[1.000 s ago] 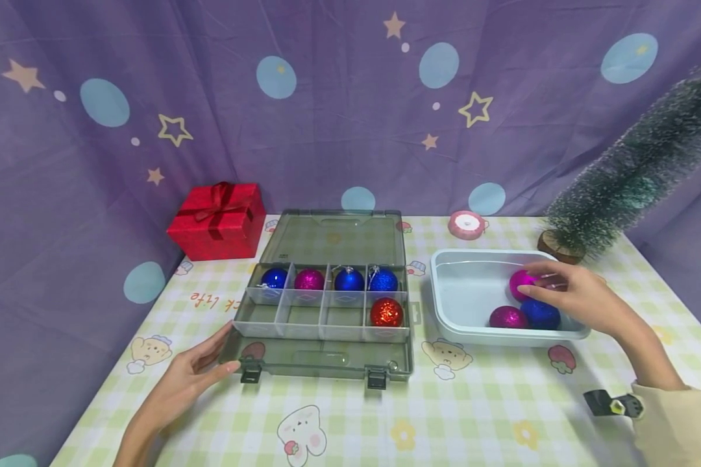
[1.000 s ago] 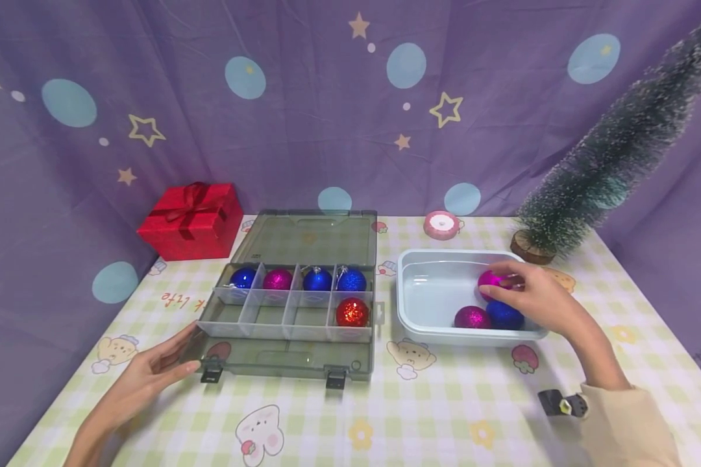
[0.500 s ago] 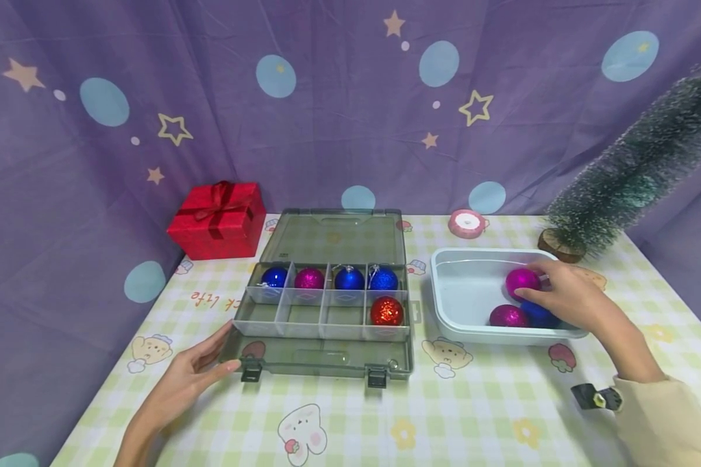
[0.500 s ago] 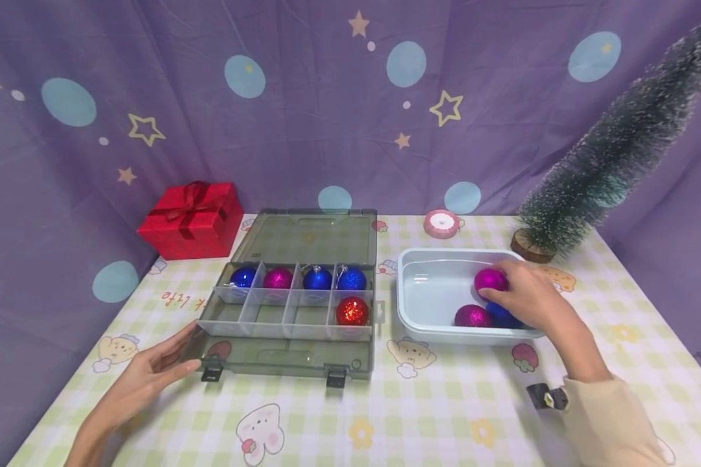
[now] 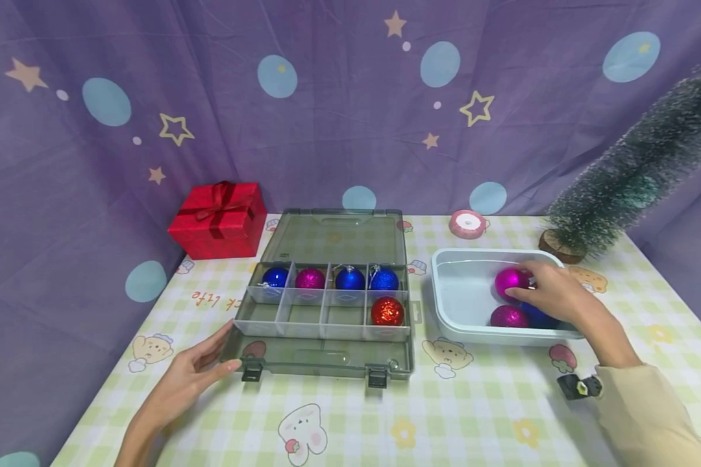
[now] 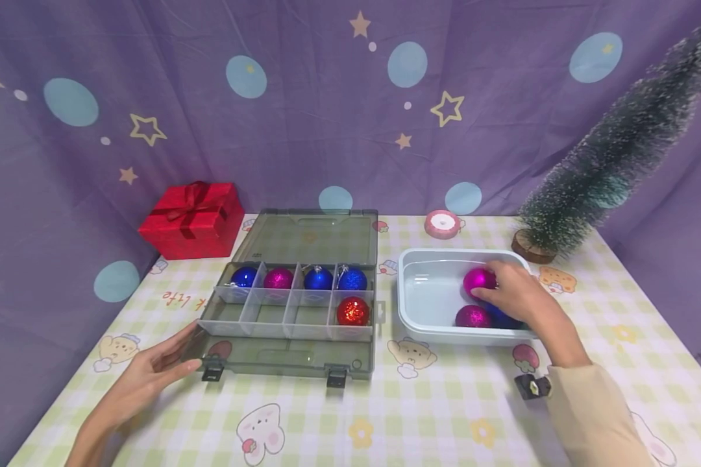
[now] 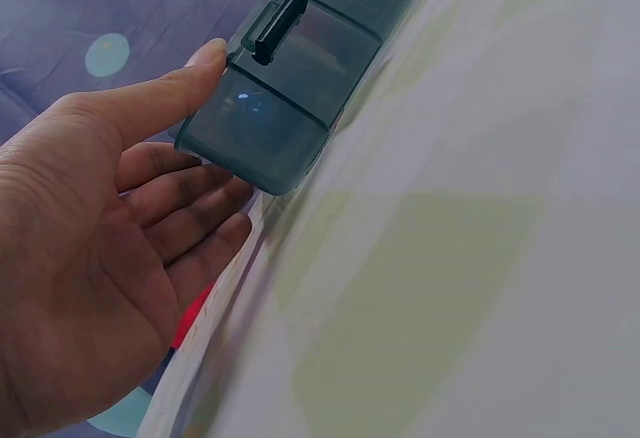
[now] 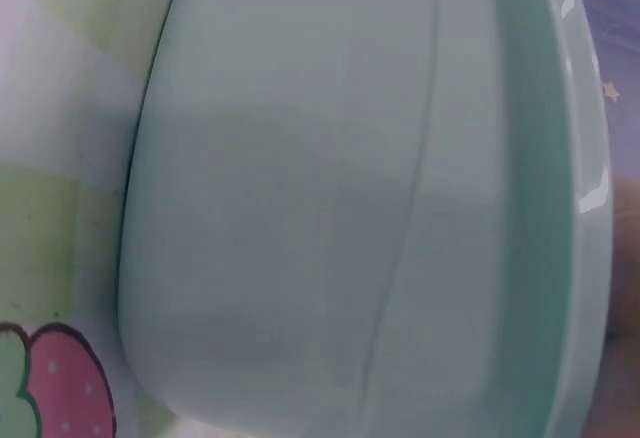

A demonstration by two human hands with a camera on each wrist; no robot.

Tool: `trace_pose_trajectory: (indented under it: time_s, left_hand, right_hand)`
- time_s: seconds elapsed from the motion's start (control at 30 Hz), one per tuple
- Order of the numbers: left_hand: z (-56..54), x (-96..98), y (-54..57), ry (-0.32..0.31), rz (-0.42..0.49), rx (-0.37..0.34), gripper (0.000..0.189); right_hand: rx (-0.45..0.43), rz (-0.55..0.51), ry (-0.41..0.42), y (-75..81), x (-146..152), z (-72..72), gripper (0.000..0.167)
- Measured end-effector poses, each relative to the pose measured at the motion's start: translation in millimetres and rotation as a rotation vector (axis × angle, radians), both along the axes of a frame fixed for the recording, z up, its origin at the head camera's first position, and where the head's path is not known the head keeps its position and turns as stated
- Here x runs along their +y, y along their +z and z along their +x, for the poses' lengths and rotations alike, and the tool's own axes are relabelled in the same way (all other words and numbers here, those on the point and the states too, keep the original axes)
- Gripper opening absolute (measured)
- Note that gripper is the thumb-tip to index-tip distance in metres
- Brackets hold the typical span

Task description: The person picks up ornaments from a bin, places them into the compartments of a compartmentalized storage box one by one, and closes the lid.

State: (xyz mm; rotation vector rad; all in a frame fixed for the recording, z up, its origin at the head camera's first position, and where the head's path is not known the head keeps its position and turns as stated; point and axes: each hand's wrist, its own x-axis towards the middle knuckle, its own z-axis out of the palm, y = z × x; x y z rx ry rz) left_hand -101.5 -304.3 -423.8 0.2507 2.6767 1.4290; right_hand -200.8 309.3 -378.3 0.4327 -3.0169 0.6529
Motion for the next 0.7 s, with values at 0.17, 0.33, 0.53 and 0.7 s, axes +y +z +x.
trace_pose_trajectory:
  time_s: [0.17, 0.33, 0.53, 0.7]
  left_hand:
    - [0.1, -0.1, -1.0, -0.004, -0.010, 0.011, 0.072]
    - [0.0, -0.1, -1.1, -0.007, -0.015, 0.013, 0.072]
    - [0.1, -0.7, 0.0, -0.002, -0.022, 0.004, 0.073]
    - [-0.1, -0.3, 0.2, 0.004, -0.017, -0.011, 0.073]
  right_hand:
    - [0.008, 0.005, 0.014, -3.4, -2, -4.1, 0.052]
    - [0.003, 0.000, 0.011, -7.2, -4, -5.2, 0.052]
    - [0.034, -0.042, 0.045, -9.8, -8, -4.6, 0.050]
    - [0.041, -0.082, 0.077, -10.2, -12, -3.7, 0.052]
